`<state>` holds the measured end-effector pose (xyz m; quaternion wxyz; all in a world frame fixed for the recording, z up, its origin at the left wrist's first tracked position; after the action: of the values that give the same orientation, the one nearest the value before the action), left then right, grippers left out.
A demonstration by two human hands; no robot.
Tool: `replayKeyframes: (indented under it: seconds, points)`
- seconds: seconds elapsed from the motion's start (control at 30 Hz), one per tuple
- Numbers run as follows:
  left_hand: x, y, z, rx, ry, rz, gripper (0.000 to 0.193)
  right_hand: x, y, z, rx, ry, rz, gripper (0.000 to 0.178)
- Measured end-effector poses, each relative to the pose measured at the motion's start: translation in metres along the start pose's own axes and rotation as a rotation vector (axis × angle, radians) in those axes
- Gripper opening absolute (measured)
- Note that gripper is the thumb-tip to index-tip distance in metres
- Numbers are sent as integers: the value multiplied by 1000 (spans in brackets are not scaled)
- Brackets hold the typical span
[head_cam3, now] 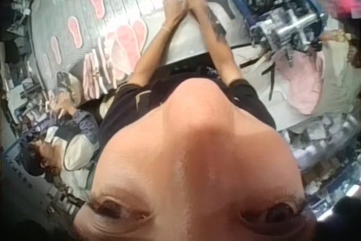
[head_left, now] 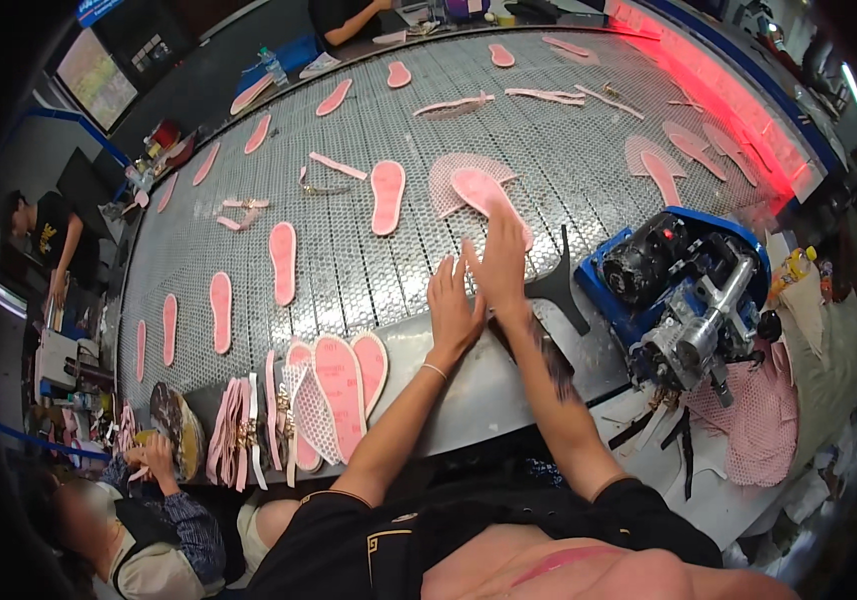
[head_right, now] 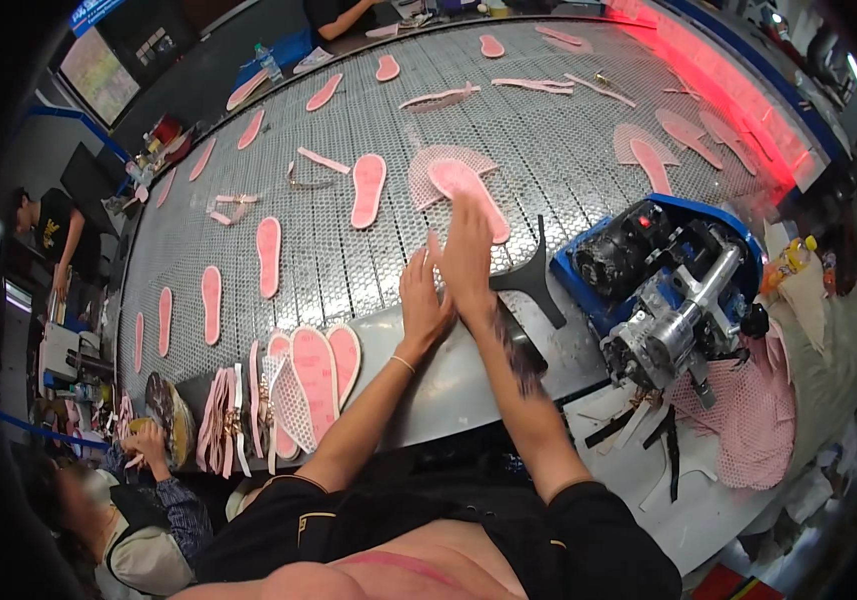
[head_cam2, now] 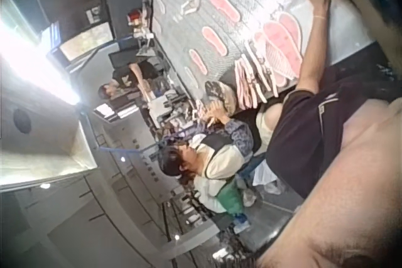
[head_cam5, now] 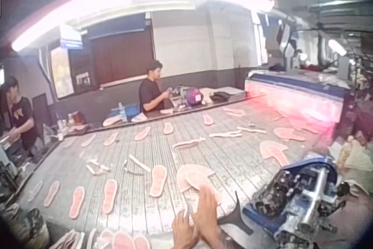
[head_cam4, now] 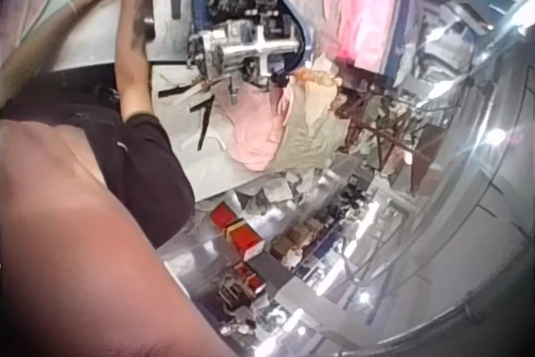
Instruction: The person assembles pink flip-flops by picking up pink insoles and white mesh straps from a conveyor belt. They place the insoles on a metal table and attach the straps using a sewing machine. The process is repetitive, involving picking, placing, and sewing components one at a time.
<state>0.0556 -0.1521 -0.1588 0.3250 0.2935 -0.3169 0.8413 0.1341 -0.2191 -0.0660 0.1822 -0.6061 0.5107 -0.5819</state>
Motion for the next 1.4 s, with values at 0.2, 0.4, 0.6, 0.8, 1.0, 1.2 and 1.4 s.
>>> replayKeyframes:
  seconds: [0.2,0.4,0.6,0.8,1.0,1.2,1.4]
  points:
    - [2,4,-8,21,21,5,62,113,107,-95,8,-649,-481,43]
    - [0,5,-4,38,36,-4,61,293,247,16,-614,19,-240,20]
    - [-1,4,-8,42,15,22,60,403,310,79,-766,1075,-255,46]
    - [-5,5,-13,30,24,31,58,402,361,116,-988,949,-420,51]
    - [-3,4,-14,25,33,29,54,437,344,131,-854,1218,-259,58]
    - [1,3,-7,-10,5,39,51,454,324,156,-1038,1307,-443,63]
    - [-11,0,-9,5,97,20,52,479,308,162,-753,1458,-474,72]
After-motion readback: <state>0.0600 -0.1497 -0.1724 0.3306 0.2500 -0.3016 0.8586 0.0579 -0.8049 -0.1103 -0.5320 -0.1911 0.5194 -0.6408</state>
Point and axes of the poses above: each hand's wrist, its own y-axis away from the middle knuckle, its own x-axis out of the back of the hand, z = x × y, the point moved 9 cm from there along -y, towards the middle knuckle, and after that the axes turned 13 degrees about x, right-handed, at the moved point
